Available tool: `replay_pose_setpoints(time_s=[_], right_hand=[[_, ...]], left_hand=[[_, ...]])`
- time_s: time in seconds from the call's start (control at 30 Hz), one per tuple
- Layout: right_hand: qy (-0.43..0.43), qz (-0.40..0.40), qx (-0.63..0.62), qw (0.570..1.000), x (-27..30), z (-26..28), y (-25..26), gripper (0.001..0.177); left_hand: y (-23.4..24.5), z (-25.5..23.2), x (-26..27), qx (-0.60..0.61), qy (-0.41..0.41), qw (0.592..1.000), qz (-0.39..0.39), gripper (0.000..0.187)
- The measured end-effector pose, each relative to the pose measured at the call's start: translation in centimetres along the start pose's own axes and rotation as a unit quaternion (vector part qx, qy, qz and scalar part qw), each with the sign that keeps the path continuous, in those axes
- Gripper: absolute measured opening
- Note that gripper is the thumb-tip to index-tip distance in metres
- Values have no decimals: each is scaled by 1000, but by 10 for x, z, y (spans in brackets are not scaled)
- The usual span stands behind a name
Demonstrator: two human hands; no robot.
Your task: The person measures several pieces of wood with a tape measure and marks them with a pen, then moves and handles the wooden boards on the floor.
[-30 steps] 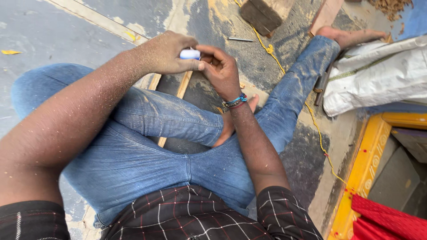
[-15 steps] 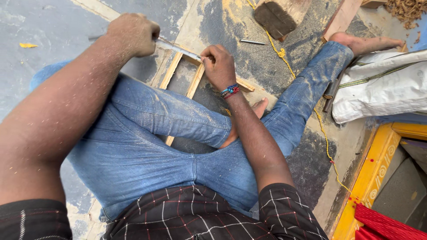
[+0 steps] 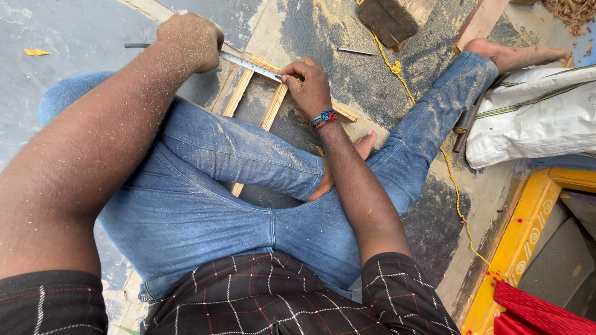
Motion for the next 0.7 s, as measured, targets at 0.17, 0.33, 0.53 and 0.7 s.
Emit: replay_pose_setpoints(time_s=[0.17, 0.33, 0.53, 0.7], right_hand=[[3, -9, 14, 1000, 1, 3, 0, 3], [7, -20, 11, 1000, 3, 6, 0, 4], [18, -28, 36, 999, 1, 10, 0, 3], [20, -30, 41, 998, 1, 13, 0, 5]], left_hand=[[-4, 2, -5, -7, -2, 1000, -8, 43], [-6, 1, -7, -21, -11, 1000, -20, 40], [-5, 5, -6, -26, 12, 999, -21, 36], [-5, 4, -6, -28, 4, 999, -36, 35]])
Point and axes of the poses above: each hand's wrist, its own x-axis away from the middle knuckle, its own y-axis out of the back of the hand, z = x × y, the point moved 7 cm from there along -x, towards the middle knuckle, and after that the axes turned 14 degrees about x, right-handed, at the moved point
